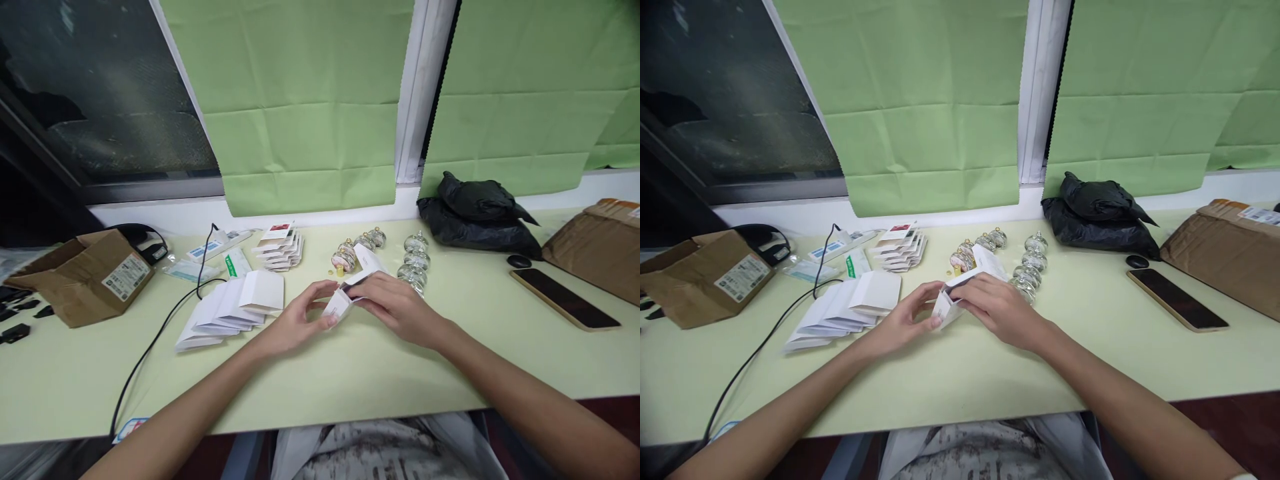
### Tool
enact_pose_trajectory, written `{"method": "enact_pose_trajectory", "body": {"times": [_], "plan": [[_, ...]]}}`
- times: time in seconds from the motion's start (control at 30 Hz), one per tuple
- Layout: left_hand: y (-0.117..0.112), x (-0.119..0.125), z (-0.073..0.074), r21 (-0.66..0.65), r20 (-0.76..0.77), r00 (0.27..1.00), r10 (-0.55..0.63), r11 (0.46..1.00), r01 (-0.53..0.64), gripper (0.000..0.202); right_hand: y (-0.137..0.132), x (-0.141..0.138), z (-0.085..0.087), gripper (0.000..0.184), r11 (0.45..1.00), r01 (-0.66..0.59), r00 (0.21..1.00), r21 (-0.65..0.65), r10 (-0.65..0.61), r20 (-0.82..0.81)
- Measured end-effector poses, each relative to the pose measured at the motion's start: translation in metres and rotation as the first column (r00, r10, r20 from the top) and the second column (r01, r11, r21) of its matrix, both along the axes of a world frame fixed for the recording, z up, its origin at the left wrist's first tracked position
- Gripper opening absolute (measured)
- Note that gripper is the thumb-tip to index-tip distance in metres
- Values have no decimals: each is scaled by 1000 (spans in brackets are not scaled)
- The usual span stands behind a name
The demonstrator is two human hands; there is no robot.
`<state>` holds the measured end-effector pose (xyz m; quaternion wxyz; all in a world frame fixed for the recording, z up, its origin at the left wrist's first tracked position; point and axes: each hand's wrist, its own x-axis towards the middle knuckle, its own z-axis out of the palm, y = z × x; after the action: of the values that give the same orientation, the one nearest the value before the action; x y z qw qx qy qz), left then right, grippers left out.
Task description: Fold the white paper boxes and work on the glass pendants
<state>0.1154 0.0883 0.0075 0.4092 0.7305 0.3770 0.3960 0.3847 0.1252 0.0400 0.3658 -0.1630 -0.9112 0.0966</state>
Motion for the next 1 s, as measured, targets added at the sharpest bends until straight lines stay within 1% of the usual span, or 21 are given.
{"method": "enact_pose_trajectory", "body": {"times": [0.07,0.1,0.13,0.2,0.27,0.3,0.37,0.47,0.57,0.63,0.67,0.7,0.73,0.77,0.8,0.83,0.87,0.9,0.97,1.0], "plan": [[-5,3,1,124,-79,993,91,989,-81,78,-5,-2,-1,26,998,25,999,66,-26,28],[-7,5,2,180,-120,984,134,977,-112,77,-6,-3,-1,26,995,32,999,96,-36,40],[-9,6,2,225,-162,972,172,965,-133,71,-7,-4,-2,26,992,36,998,125,-42,49],[-11,8,1,270,-227,947,226,949,-161,49,-7,-4,-2,25,984,47,997,169,-57,49],[-11,8,-1,252,-251,934,254,949,-190,33,-5,-5,-2,25,982,73,997,176,-78,24],[-10,8,-3,222,-242,936,257,953,-205,30,-3,-5,-2,26,982,88,996,165,-91,10],[-8,9,-4,152,-203,948,247,964,-219,32,1,-6,-3,27,986,114,993,124,-113,-20],[-7,9,-3,79,-178,963,201,979,-190,39,4,-8,-6,29,989,146,988,18,-145,-62],[-7,8,-2,58,-197,967,164,986,-155,40,5,-8,-8,29,982,168,983,-83,-173,-61],[-7,6,-5,65,-205,968,147,989,-136,43,5,-7,-8,27,981,160,985,-107,-166,-51],[-7,4,-7,97,-196,968,156,986,-139,49,5,-6,-7,26,984,147,987,-101,-153,-50],[-6,3,-10,160,-174,969,176,976,-148,59,5,-6,-7,25,987,135,989,-87,-140,-52],[-4,2,-13,252,-138,970,198,955,-158,69,5,-5,-7,23,990,127,990,-67,-130,-54],[-3,2,-16,363,-94,972,215,917,-168,78,5,-5,-7,23,991,125,990,-48,-127,-58],[-2,2,-18,464,-55,974,218,870,-168,82,5,-5,-7,23,991,127,990,-34,-129,-63],[0,2,-19,536,-31,977,211,828,-162,82,5,-5,-8,23,991,131,989,-27,-133,-70],[0,2,-18,566,-29,979,201,811,-149,77,5,-5,-8,25,990,135,988,-29,-137,-78],[1,3,-17,564,-43,980,194,814,-136,69,5,-5,-8,27,990,136,986,-33,-138,-88],[1,4,-14,521,-77,977,200,844,-132,56,6,-4,-9,30,990,134,985,-36,-137,-104],[1,4,-12,510,-90,974,210,849,-136,50,7,-3,-9,30,990,138,984,-37,-141,-111]]}}
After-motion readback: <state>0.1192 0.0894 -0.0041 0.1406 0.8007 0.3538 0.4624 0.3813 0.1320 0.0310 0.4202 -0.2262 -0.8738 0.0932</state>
